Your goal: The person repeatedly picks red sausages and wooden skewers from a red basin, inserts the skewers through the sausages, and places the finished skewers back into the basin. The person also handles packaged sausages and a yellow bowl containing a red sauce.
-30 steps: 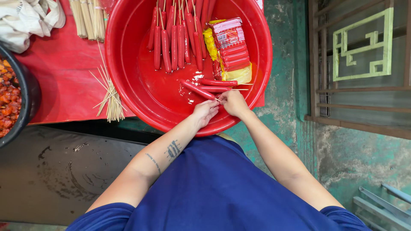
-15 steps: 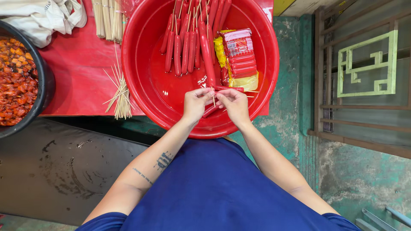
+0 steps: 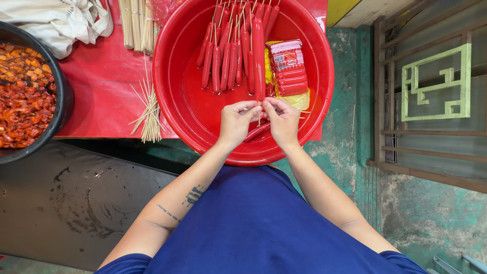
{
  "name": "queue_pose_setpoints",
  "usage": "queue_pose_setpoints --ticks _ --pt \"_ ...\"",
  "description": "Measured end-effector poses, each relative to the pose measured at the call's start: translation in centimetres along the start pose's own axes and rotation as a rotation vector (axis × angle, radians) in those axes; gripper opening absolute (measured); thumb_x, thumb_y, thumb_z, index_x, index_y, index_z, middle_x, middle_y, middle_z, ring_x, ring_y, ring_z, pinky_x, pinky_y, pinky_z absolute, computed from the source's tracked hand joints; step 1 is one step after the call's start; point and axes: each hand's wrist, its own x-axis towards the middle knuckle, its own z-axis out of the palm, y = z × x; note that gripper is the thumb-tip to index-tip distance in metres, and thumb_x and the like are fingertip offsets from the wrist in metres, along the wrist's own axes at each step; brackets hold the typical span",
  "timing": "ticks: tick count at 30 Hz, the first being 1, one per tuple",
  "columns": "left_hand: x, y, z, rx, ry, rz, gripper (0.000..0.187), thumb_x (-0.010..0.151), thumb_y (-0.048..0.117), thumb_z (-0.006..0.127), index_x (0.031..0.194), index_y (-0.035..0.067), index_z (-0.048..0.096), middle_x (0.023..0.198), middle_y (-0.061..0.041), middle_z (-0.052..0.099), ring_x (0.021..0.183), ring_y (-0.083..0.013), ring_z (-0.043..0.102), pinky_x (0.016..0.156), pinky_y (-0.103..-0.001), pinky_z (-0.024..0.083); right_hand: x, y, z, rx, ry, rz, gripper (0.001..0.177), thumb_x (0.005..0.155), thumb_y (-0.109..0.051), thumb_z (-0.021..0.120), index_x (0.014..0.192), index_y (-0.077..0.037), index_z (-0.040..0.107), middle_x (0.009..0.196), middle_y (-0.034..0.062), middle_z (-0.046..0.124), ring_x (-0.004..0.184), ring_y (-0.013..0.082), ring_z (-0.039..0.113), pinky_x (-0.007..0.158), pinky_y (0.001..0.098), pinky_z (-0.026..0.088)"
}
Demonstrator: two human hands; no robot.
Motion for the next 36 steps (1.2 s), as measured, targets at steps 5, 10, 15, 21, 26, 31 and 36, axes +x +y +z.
queue_pose_setpoints --ticks 5,10,15,21,26,31,36 --pt "-0.7 -0.5 -0.1 -0.026 -0.067 -0.005 0.024 0.097 0.002 0.067 0.118 -0.01 0.07 0.104 -0.016 0.076 0.091 -0.0191 0.076 0.084 -0.032 0.066 0.3 -2.8 -1.1 -0.563 -0.1 -0.427 0.009 0.087 0.002 0.075 0.095 0.001 0.07 0.085 0.0077 0.068 0.071 0.0132 0.066 0.064 0.0273 0.055" --pt "-0.5 -0.4 -0.5 -0.056 -0.123 -0.126 0.025 0.097 0.003 0.067 0.119 -0.009 0.069 0.105 -0.016 0.074 0.09 -0.0202 0.076 0.083 -0.033 0.066 1.4 -5.0 -1.9 -0.832 -0.204 -0.865 0.017 0.081 0.003 0.073 0.096 0.001 0.065 0.092 0.0112 0.066 0.084 0.0279 0.069 0.075 0.0369 0.056" --pt "-1.1 -0.1 -1.6 -0.041 -0.23 -0.229 0.025 0.098 0.006 0.066 0.117 -0.009 0.07 0.104 -0.015 0.075 0.089 -0.0203 0.076 0.082 -0.035 0.066 3.0 -5.4 -3.3 -0.803 -0.041 -0.685 0.011 0.085 0.005 0.071 0.095 0.001 0.067 0.088 0.0114 0.067 0.075 0.0215 0.068 0.068 0.0329 0.055" --pt "-2.4 -0.4 -2.3 0.116 -0.351 -0.249 0.026 0.099 0.007 0.064 0.119 -0.008 0.071 0.1 -0.012 0.075 0.089 -0.019 0.075 0.083 -0.033 0.065 6.6 -4.6 -6.9 -0.523 0.2 -0.472 0.001 0.096 0.004 0.068 0.096 0.003 0.068 0.087 0.0065 0.067 0.072 0.0098 0.061 0.065 0.0232 0.05" --pt "-3.1 0.6 -2.7 0.36 -0.339 -0.174 0.022 0.098 0.003 0.062 0.116 -0.006 0.072 0.098 -0.01 0.076 0.089 -0.0156 0.075 0.083 -0.03 0.065 9.8 -4.4 -9.3 -0.072 0.154 -0.259 0.004 0.104 0.001 0.058 0.102 -0.001 0.061 0.087 0.007 0.07 0.07 0.0095 0.066 0.062 0.0234 0.055" --pt "-3.2 2.0 -3.6 0.536 -0.271 -0.09 0.021 0.096 -0.001 0.059 0.111 -0.006 0.072 0.094 -0.008 0.074 0.087 -0.0158 0.077 0.081 -0.029 0.064 12.0 -4.9 -11.5 0.121 0.231 -0.18 0.003 0.103 -0.003 0.053 0.103 -0.005 0.056 0.088 0.013 0.074 0.065 0.0126 0.066 0.058 0.0256 0.055" --pt "-2.7 2.9 -5.5 0.843 -0.176 0.1 0.017 0.095 0.0 0.062 0.106 -0.003 0.074 0.094 -0.013 0.075 0.083 -0.0232 0.077 0.077 -0.034 0.061 12.9 -4.8 -13.4 0.336 0.307 -0.124 0.005 0.106 -0.009 0.053 0.103 -0.006 0.056 0.087 0.015 0.071 0.065 0.0138 0.063 0.058 0.0275 0.053"
